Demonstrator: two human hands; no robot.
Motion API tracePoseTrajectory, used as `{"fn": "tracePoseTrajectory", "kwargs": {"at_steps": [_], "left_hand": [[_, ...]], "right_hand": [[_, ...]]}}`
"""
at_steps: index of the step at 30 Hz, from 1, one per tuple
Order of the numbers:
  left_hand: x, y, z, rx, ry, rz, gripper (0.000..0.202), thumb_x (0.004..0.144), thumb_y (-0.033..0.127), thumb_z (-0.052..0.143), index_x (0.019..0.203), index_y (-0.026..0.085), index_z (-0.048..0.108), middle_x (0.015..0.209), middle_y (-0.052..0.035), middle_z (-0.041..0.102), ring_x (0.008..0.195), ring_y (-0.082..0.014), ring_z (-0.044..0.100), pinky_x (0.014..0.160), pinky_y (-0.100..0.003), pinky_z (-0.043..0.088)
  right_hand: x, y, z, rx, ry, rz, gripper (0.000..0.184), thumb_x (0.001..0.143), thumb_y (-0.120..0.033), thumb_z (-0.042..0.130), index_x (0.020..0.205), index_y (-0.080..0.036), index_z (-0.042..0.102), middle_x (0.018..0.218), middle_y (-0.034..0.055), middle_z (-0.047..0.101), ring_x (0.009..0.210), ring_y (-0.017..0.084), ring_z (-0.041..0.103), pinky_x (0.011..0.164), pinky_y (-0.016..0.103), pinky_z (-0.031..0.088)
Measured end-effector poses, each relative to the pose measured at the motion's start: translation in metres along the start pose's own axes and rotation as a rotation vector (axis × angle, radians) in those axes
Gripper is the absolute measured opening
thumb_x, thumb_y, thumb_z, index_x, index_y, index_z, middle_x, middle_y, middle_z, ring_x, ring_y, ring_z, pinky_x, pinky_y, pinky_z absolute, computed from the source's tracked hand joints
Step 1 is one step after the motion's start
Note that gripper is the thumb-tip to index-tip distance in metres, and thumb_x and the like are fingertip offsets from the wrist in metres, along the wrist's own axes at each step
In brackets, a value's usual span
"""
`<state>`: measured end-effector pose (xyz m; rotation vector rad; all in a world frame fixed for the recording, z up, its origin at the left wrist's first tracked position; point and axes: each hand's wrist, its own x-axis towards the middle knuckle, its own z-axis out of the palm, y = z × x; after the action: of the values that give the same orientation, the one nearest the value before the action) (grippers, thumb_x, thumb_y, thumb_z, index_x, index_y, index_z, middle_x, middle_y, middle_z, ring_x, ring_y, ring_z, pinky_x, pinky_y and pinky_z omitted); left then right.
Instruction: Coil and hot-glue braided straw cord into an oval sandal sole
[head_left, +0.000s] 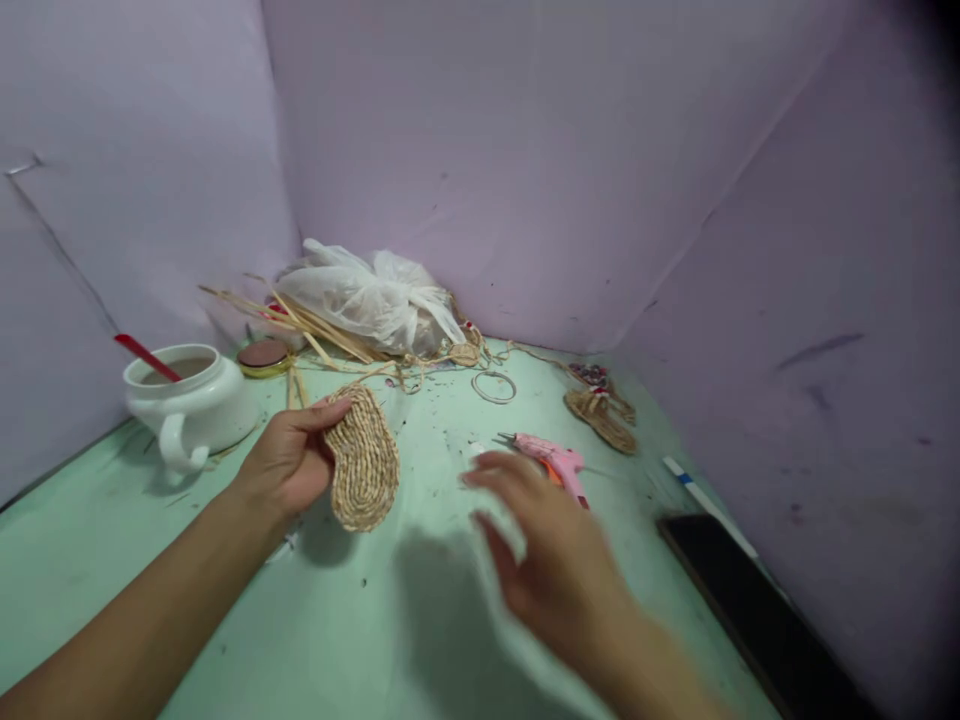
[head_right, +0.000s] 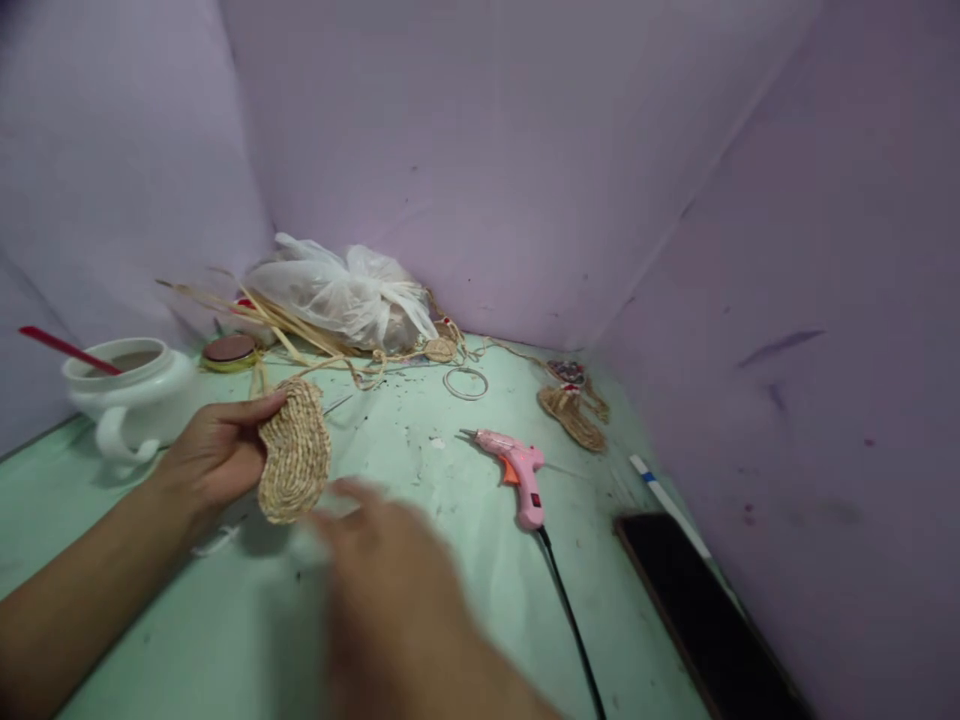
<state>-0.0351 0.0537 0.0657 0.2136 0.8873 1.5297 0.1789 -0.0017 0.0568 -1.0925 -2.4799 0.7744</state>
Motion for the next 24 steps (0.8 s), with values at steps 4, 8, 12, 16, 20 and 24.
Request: {"fn": "tracePoseTrajectory", "kwargs": {"at_steps": [4,8,12,16,20,24], "left_hand": [[-0.005,-0.012,0.001,0.068,-0.099,-0.054,0.027,0.071,-0.007,0.046,0.078,0.011,0.066,0.065,-0.0069,0.067,0.057,-0.0163,0.065,0.056,-0.025,0.056],[-0.011,-0.03,0.0,0.174,-0.209,-0.128,0.016,0.068,-0.004,0.056,0.072,0.009,0.065,0.065,-0.0066,0.065,0.057,-0.0159,0.063,0.057,-0.026,0.053],[-0.015,-0.041,-0.004,0.261,-0.293,-0.159,0.016,0.061,0.002,0.07,0.073,0.012,0.064,0.066,-0.0034,0.064,0.06,-0.0142,0.061,0.06,-0.024,0.05],[-0.016,-0.045,-0.008,0.299,-0.332,-0.17,0.028,0.056,0.009,0.079,0.078,0.015,0.062,0.071,-0.0021,0.065,0.064,-0.0138,0.06,0.064,-0.024,0.047],[-0.015,-0.051,-0.012,0.327,-0.375,-0.157,0.034,0.054,0.017,0.081,0.077,0.016,0.057,0.068,0.0002,0.062,0.063,-0.0134,0.058,0.062,-0.024,0.044],[-0.016,-0.051,-0.012,0.4,-0.433,-0.016,0.031,0.059,0.022,0.078,0.075,0.018,0.052,0.067,0.0013,0.061,0.063,-0.0131,0.056,0.061,-0.024,0.041]], "right_hand": [[-0.008,0.057,-0.059,-0.413,0.284,0.813,0.036,0.082,-0.047,0.044,0.086,-0.018,0.066,0.09,0.0162,0.067,0.086,0.034,0.062,0.068,0.041,0.041],[-0.011,0.101,-0.068,-0.254,0.262,0.904,0.036,0.07,-0.054,0.055,0.059,-0.02,0.06,0.051,0.0092,0.062,0.062,0.031,0.062,0.052,0.035,0.037],[-0.01,0.115,-0.045,0.035,0.312,0.868,0.016,0.063,-0.031,0.06,0.073,-0.019,0.061,0.047,0.0017,0.059,0.051,0.021,0.058,0.046,0.028,0.036],[-0.015,0.109,-0.036,0.376,0.352,0.752,0.014,0.071,-0.027,0.048,0.075,-0.018,0.058,0.055,0.0009,0.058,0.047,0.014,0.054,0.045,0.025,0.043],[-0.021,0.092,-0.04,0.691,0.421,0.528,0.031,0.073,-0.04,0.056,0.095,-0.019,0.056,0.088,0.0062,0.061,0.061,0.014,0.054,0.044,0.023,0.042],[-0.024,0.079,-0.04,0.844,0.407,0.368,0.041,0.072,-0.045,0.063,0.103,-0.02,0.058,0.072,0.0007,0.055,0.056,0.012,0.043,0.048,0.024,0.035]]}}
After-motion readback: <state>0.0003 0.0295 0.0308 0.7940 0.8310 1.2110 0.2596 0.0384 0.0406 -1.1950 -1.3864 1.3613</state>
